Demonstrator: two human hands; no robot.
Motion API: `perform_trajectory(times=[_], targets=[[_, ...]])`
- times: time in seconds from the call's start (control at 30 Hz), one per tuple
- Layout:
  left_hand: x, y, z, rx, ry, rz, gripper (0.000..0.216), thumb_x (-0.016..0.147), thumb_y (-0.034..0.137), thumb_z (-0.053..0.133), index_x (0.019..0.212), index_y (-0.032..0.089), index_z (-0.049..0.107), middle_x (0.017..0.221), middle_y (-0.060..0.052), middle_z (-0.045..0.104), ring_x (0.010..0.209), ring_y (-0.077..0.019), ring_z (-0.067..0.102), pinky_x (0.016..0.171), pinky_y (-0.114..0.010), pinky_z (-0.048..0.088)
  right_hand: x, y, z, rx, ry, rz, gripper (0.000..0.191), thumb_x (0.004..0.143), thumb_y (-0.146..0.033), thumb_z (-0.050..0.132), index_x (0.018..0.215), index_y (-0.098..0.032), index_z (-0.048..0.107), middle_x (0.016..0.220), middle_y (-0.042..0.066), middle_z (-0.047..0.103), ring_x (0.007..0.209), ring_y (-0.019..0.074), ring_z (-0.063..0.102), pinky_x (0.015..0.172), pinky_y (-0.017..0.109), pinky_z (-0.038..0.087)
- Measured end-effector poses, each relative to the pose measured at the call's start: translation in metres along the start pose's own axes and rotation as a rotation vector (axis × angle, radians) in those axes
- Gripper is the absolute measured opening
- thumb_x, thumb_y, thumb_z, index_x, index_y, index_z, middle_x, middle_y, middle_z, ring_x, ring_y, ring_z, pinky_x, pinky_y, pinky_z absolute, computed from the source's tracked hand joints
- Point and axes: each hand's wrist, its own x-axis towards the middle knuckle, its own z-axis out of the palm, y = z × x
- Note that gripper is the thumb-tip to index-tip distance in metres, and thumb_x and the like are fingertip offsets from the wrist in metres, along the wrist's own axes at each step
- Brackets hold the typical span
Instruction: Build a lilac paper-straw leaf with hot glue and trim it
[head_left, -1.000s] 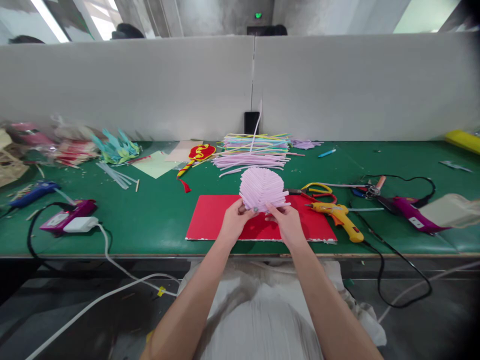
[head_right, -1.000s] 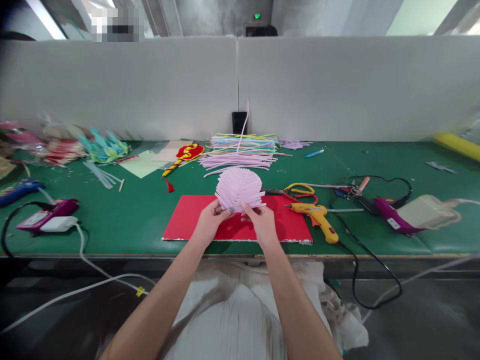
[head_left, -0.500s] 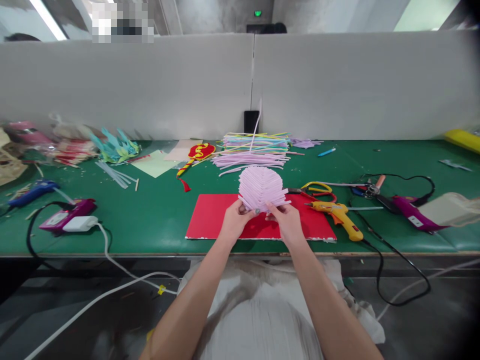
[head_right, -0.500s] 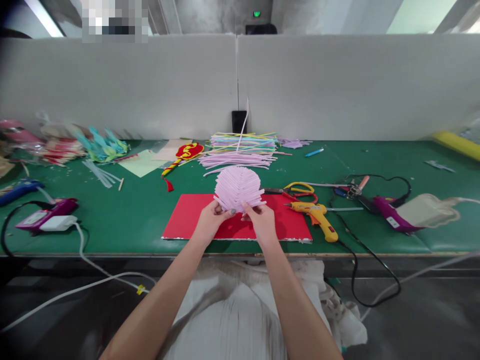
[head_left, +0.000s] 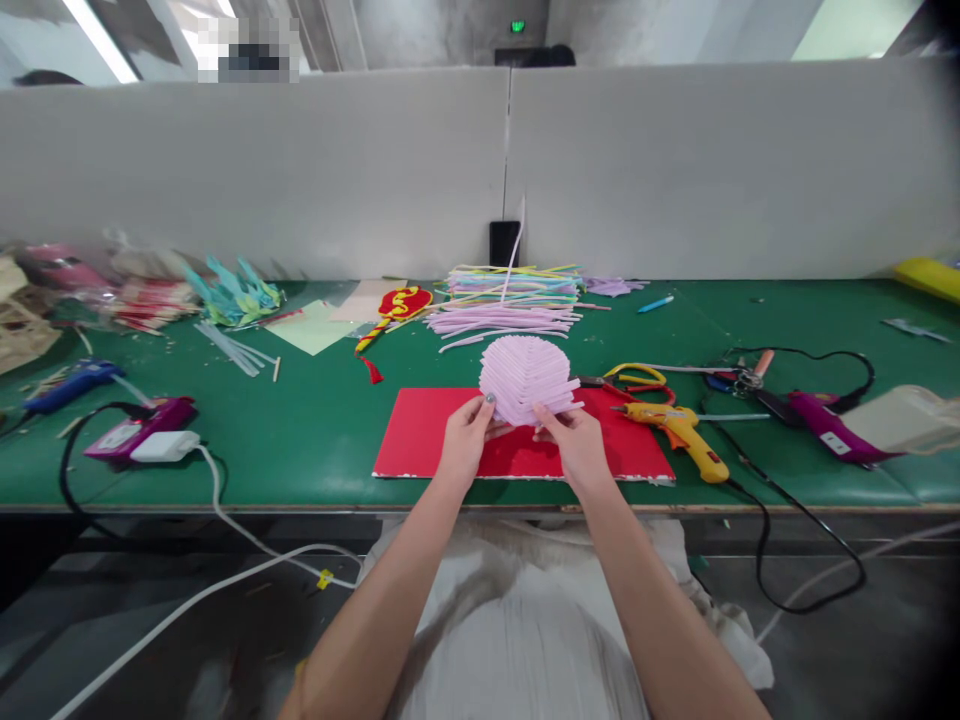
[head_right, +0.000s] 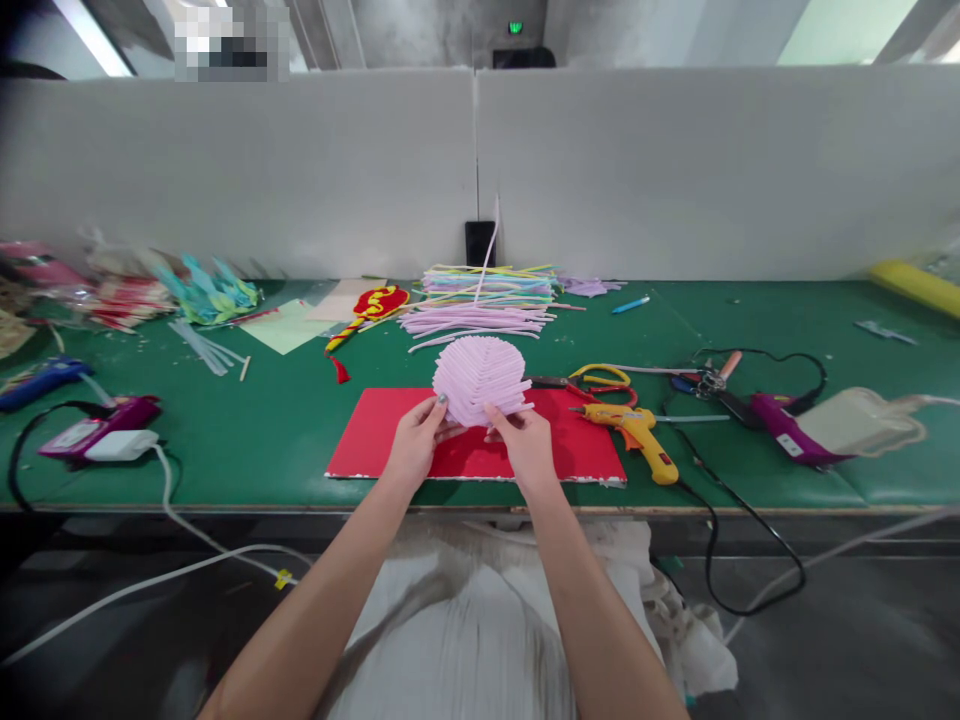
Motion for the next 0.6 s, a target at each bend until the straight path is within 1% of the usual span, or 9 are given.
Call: perform_trajectory(times=[0.13, 0.23, 0.3, 0.4, 0.5, 0.6], targets=[[0.0001, -0.0005, -0.0006, 0.029, -0.013, 0.006, 0.041, 0.068, 0.051, 0.070, 0.083, 0.014, 0.062, 0.078, -0.002, 0.069, 0.077, -0.0206, 0.068, 0.078, -0.038, 0.056, 0.0004, 0.0003, -0.0002, -0.004, 0.000, -0.003, 0.034, 0.057, -0.044, 0.078, 0.069, -0.013, 0.069, 0.059, 0.001, 0.065, 0.048, 0.0117, 0.057, 0.051, 0.027, 0.053], [0.0004, -0.0010, -0.0005, 0.056, -0.049, 0.002, 0.042, 0.068, 0.049, 0.070, 0.089, 0.014, 0.061, 0.085, -0.004, 0.070, 0.081, -0.0215, 0.068, 0.081, -0.040, 0.055, 0.0011, 0.0007, -0.0004, -0.007, 0.016, -0.009, 0.035, 0.057, -0.044, 0.078, 0.069, -0.013, 0.069, 0.056, 0.001, 0.064, 0.047, 0.0120, 0.056, 0.050, 0.027, 0.053], [0.0003, -0.0009, 0.0001, 0.081, -0.088, -0.005, 0.045, 0.065, 0.045, 0.074, 0.094, 0.014, 0.061, 0.092, -0.006, 0.071, 0.085, -0.0226, 0.068, 0.084, -0.041, 0.054, 0.0013, 0.0004, -0.0004, -0.005, 0.032, -0.014, 0.035, 0.059, -0.045, 0.077, 0.071, -0.012, 0.069, 0.057, 0.001, 0.064, 0.048, 0.0117, 0.056, 0.050, 0.028, 0.053], [-0.0003, 0.0000, 0.0017, 0.128, -0.147, -0.015, 0.045, 0.061, 0.038, 0.078, 0.094, 0.014, 0.061, 0.095, -0.007, 0.071, 0.088, -0.0241, 0.068, 0.086, -0.042, 0.053, 0.0011, -0.0007, 0.0002, -0.009, 0.043, -0.019, 0.037, 0.060, -0.046, 0.076, 0.074, -0.012, 0.069, 0.062, 0.002, 0.066, 0.050, 0.0117, 0.056, 0.051, 0.028, 0.054], [-0.0010, -0.0001, 0.0037, 0.176, -0.167, -0.015, 0.041, 0.063, 0.036, 0.076, 0.093, 0.014, 0.059, 0.090, -0.008, 0.072, 0.082, -0.0236, 0.070, 0.086, -0.043, 0.053, 0.0012, -0.0004, 0.0005, -0.032, 0.034, -0.020, 0.039, 0.059, -0.047, 0.075, 0.073, -0.012, 0.068, 0.062, 0.003, 0.066, 0.050, 0.0124, 0.056, 0.051, 0.029, 0.054], [-0.0017, -0.0011, 0.0038, 0.236, -0.144, -0.001, 0.040, 0.067, 0.033, 0.072, 0.097, 0.014, 0.055, 0.085, -0.006, 0.071, 0.075, -0.0216, 0.070, 0.082, -0.041, 0.055, 0.0021, 0.0015, -0.0003, -0.067, 0.019, -0.021, 0.040, 0.060, -0.049, 0.074, 0.073, -0.013, 0.067, 0.062, 0.003, 0.066, 0.049, 0.0126, 0.057, 0.051, 0.030, 0.054]])
